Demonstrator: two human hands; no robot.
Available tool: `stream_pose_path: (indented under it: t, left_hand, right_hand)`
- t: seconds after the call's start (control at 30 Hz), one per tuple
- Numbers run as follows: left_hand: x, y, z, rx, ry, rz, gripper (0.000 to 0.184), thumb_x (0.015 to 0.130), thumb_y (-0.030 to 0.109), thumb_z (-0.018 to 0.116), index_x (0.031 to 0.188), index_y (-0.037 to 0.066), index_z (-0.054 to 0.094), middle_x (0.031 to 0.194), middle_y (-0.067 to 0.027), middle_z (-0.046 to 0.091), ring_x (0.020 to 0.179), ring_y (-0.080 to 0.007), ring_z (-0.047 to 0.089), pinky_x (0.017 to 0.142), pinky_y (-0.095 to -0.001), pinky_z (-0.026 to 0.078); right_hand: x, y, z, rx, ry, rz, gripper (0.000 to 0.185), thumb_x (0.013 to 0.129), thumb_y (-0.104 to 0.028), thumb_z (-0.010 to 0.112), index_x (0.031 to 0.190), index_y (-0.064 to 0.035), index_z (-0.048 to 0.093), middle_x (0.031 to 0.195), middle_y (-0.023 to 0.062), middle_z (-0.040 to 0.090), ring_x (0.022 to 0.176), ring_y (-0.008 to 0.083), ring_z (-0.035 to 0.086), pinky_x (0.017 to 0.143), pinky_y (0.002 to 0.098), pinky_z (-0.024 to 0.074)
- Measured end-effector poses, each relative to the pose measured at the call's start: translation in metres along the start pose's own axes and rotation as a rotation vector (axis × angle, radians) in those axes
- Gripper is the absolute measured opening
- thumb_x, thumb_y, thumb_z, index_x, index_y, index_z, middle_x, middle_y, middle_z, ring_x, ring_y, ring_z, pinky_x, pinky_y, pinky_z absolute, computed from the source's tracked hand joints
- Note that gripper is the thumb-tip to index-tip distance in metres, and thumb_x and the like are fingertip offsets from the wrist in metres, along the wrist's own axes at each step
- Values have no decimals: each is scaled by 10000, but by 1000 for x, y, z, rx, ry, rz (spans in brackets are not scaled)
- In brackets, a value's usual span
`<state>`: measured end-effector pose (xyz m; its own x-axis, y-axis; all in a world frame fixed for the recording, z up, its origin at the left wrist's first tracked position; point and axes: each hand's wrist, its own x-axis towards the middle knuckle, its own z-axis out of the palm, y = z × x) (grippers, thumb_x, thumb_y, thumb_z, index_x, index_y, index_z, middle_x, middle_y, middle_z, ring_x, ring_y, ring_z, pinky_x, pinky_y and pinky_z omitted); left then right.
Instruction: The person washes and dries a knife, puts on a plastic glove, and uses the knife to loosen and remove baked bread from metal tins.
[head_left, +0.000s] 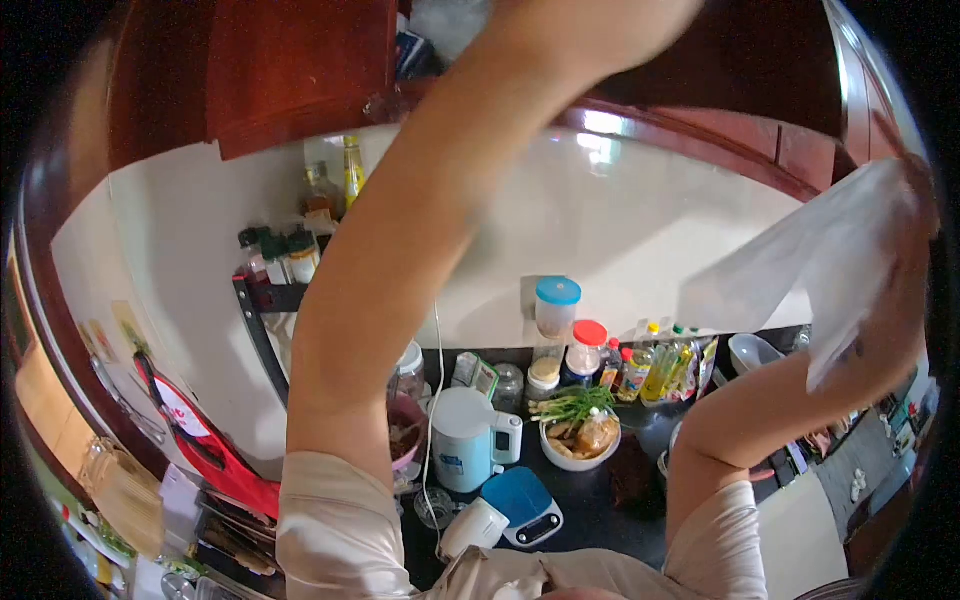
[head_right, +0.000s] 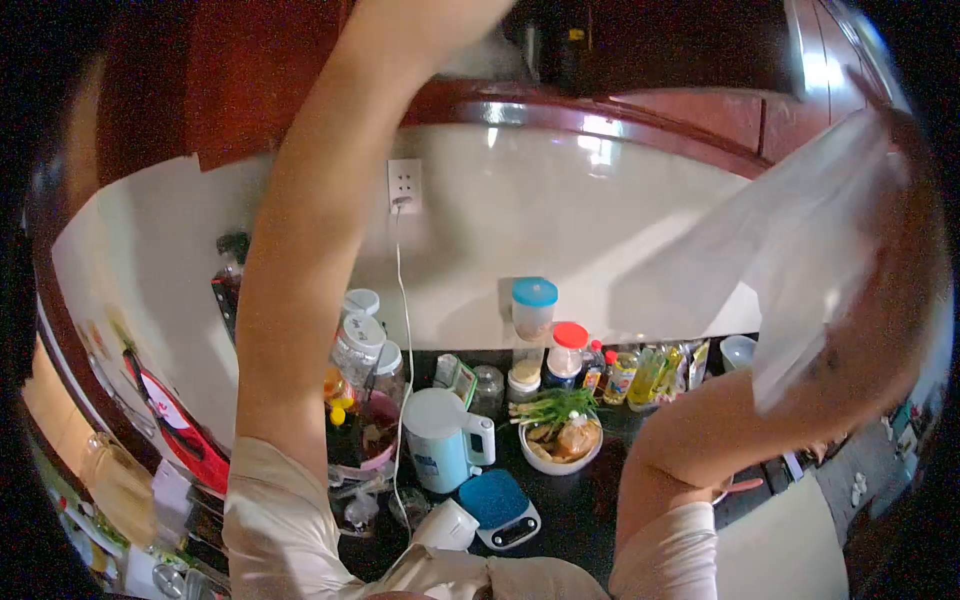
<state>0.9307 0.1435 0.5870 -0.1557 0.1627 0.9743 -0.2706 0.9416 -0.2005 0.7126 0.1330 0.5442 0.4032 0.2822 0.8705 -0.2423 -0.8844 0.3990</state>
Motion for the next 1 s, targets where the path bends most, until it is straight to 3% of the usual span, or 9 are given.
stream_pose_path:
  t: [0.2, 0.23, 0.3, 0.37, 0.43, 0.53, 0.57, 0.63, 1.0]
  left_hand:
    - [-28, 53, 15, 227, -88, -65, 744, 851, 506, 500, 1260, -106, 391, 1197, -328, 474, 1128, -382, 493, 955, -411, 403]
    - [-32, 55, 13, 268, -115, -129, 757, 844, 510, 514, 1272, -99, 380, 1209, -323, 466, 1123, -376, 497, 956, -416, 405]
    - [-35, 38, -7, 301, -167, -168, 770, 834, 514, 531, 1281, -93, 373, 1214, -314, 467, 1108, -361, 511, 951, -420, 410]
    - [-34, 9, -38, 159, -195, -185, 660, 835, 457, 551, 1223, -67, 444, 1132, -239, 533, 1014, -288, 551, 860, -367, 443]
    - [-43, -10, -55, 198, -169, -231, 632, 834, 444, 553, 1198, -62, 451, 1110, -231, 533, 991, -280, 546, 839, -363, 440]
    - [-56, -33, -73, 266, -121, -277, 589, 833, 424, 556, 1161, -56, 463, 1075, -217, 534, 956, -269, 539, 807, -358, 435]
    - [-60, -39, -79, 287, -107, -290, 574, 832, 417, 557, 1149, -54, 467, 1064, -213, 535, 944, -265, 537, 796, -356, 434]
    - [-71, -53, -89, 339, -71, -324, 546, 832, 404, 558, 1124, -49, 474, 1041, -204, 536, 921, -258, 532, 775, -353, 431]
    - [-112, -97, -96, 524, 37, -412, 395, 826, 332, 568, 987, -25, 517, 916, -156, 539, 792, -216, 507, 659, -333, 414]
  right_hand:
    - [-45, -3, 7, -388, 249, 379, 446, 871, -249, 516, 1217, 29, 470, 987, 105, 602, 820, 147, 599, 709, 256, 494]
    - [-42, 21, 14, 536, 211, 374, 317, 882, -164, 485, 1138, 22, 491, 984, 113, 593, 859, 160, 589, 737, 263, 484]
    - [-37, 10, 44, 775, 418, 326, 278, 892, -141, 490, 1127, 7, 492, 1017, 132, 570, 860, 178, 581, 724, 261, 494]
    - [11, -49, 90, 460, 667, 625, 367, 881, -176, 522, 1200, -1, 472, 1079, 153, 550, 859, 184, 577, 706, 268, 513]
    - [19, -46, 93, 845, 734, 958, 367, 871, -149, 519, 1204, -3, 472, 1107, 164, 545, 897, 184, 572, 728, 282, 513]
    - [-52, 13, 110, 1710, 195, 673, 341, 841, -78, 505, 1173, -6, 494, 1081, 157, 563, 945, 191, 570, 776, 292, 505]
    - [-80, 8, 116, 799, 345, 503, 327, 836, -60, 498, 1158, -7, 505, 1049, 146, 579, 922, 195, 584, 775, 290, 506]
    - [-100, -29, 128, 562, 628, 771, 315, 846, -80, 513, 1151, -2, 516, 976, 128, 611, 854, 223, 612, 781, 300, 511]
    - [-276, -93, 53, 538, 684, 1276, 266, 856, -124, 566, 1055, 51, 547, 1044, 180, 607, 916, 250, 624, 802, 316, 517]
